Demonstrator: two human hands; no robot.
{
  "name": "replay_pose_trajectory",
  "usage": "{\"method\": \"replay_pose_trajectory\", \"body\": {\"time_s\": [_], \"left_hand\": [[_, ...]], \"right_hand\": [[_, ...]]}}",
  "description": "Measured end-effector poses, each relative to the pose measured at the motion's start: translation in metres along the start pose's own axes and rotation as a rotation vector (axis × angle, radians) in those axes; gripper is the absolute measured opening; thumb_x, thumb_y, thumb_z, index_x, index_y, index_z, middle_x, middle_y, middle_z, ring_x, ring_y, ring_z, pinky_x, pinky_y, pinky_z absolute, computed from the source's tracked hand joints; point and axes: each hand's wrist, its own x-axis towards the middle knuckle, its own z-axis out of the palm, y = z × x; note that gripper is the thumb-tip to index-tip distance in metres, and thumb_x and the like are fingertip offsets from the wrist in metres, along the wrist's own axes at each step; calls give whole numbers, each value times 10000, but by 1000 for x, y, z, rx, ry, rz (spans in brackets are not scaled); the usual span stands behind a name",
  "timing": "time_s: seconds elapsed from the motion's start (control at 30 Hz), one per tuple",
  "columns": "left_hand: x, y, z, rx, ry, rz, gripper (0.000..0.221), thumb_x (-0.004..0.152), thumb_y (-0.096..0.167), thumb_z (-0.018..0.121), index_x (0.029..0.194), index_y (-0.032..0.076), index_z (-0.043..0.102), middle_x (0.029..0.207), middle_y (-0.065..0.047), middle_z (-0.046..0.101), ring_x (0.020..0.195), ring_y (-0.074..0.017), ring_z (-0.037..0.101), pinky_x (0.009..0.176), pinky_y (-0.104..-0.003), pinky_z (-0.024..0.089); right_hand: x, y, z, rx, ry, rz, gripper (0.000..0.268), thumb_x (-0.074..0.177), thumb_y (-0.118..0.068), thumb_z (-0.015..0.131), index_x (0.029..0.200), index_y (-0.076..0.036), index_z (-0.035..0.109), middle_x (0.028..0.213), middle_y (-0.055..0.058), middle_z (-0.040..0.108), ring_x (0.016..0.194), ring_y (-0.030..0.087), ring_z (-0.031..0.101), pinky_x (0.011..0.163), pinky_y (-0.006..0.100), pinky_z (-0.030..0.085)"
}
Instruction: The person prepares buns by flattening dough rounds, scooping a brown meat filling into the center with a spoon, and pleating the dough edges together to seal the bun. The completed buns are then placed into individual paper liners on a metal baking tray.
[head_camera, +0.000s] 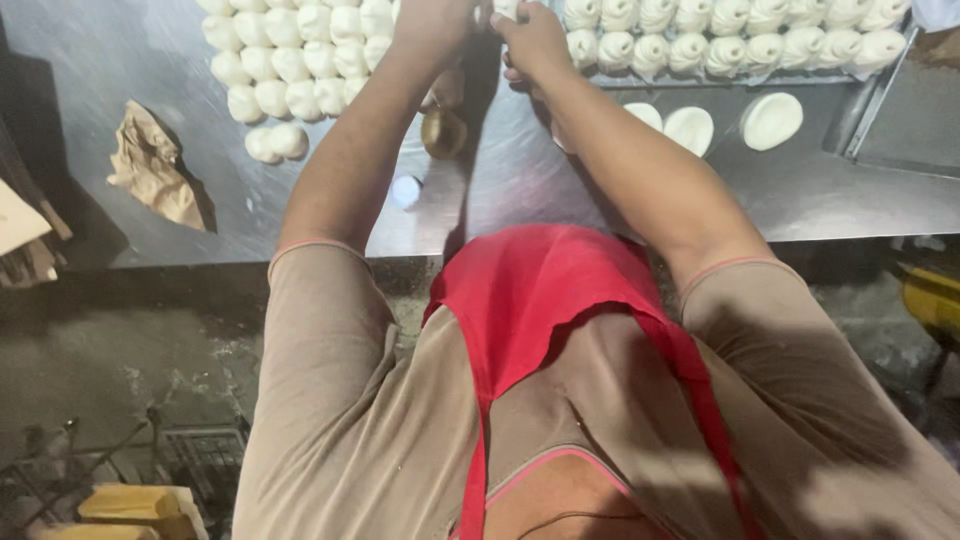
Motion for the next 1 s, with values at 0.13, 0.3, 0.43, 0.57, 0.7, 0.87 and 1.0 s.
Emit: {"method": "replay_pose_trajectory", "body": {"time_s": [0.13, 0.3, 0.43, 0.57, 0.7, 0.87, 1.0], "left_hand": [[11, 4, -20, -32, -199, -1, 111, 855, 164, 711, 891, 73, 763, 748, -163, 709, 646, -327, 701, 537, -461, 525], [12, 24, -50, -78, -295, -102, 176, 938, 243, 697, 910, 79, 755, 799, -162, 699, 721, -347, 694, 621, -478, 524], [-32, 53, -88, -314, 74, 18, 102, 990, 191, 691, 1008, 105, 744, 928, -127, 696, 854, -343, 685, 738, -458, 531], [-83, 115, -119, -464, 78, -171, 143, 1008, 220, 739, 1070, 91, 740, 916, -134, 685, 838, -356, 673, 721, -459, 519], [-128, 197, -99, -557, -54, -281, 240, 913, 203, 740, 1128, 95, 726, 979, -147, 715, 855, -365, 690, 742, -452, 534], [-158, 228, -64, -227, -231, -421, 322, 828, 305, 811, 1040, 89, 700, 988, -166, 674, 935, -395, 655, 739, -496, 512], [-157, 219, -53, -232, -122, -327, 366, 987, 289, 723, 1287, 92, 651, 1211, -177, 643, 1140, -410, 595, 959, -513, 486]], "right_hand": [[18, 11, 19, 22, 190, -88, 309, 841, -123, 760, 1064, -69, 553, 697, 25, 658, 480, 109, 628, 369, 279, 480], [22, 27, 12, 152, 103, -241, 225, 892, -87, 759, 1032, -49, 587, 738, 64, 683, 542, 109, 646, 422, 265, 494], [-39, 33, -17, 151, 110, -461, 191, 954, -83, 764, 1050, -31, 608, 810, 35, 680, 592, 95, 620, 475, 252, 465], [-130, 55, -94, 38, 69, -484, 220, 972, -133, 746, 1103, -32, 600, 773, 13, 612, 630, 66, 598, 530, 262, 478], [-187, 99, -175, -619, -109, -477, 261, 928, -245, 791, 1078, -64, 678, 842, 85, 651, 759, 238, 609, 655, 394, 501], [-205, 136, -193, -1024, -54, -487, 272, 935, -282, 743, 1108, -84, 673, 1081, 139, 704, 1053, 380, 637, 867, 507, 501], [-197, 129, -178, -1046, 63, -681, 492, 950, -368, 724, 1348, -95, 634, 1424, 212, 526, 1338, 438, 465, 1113, 584, 374]]}}
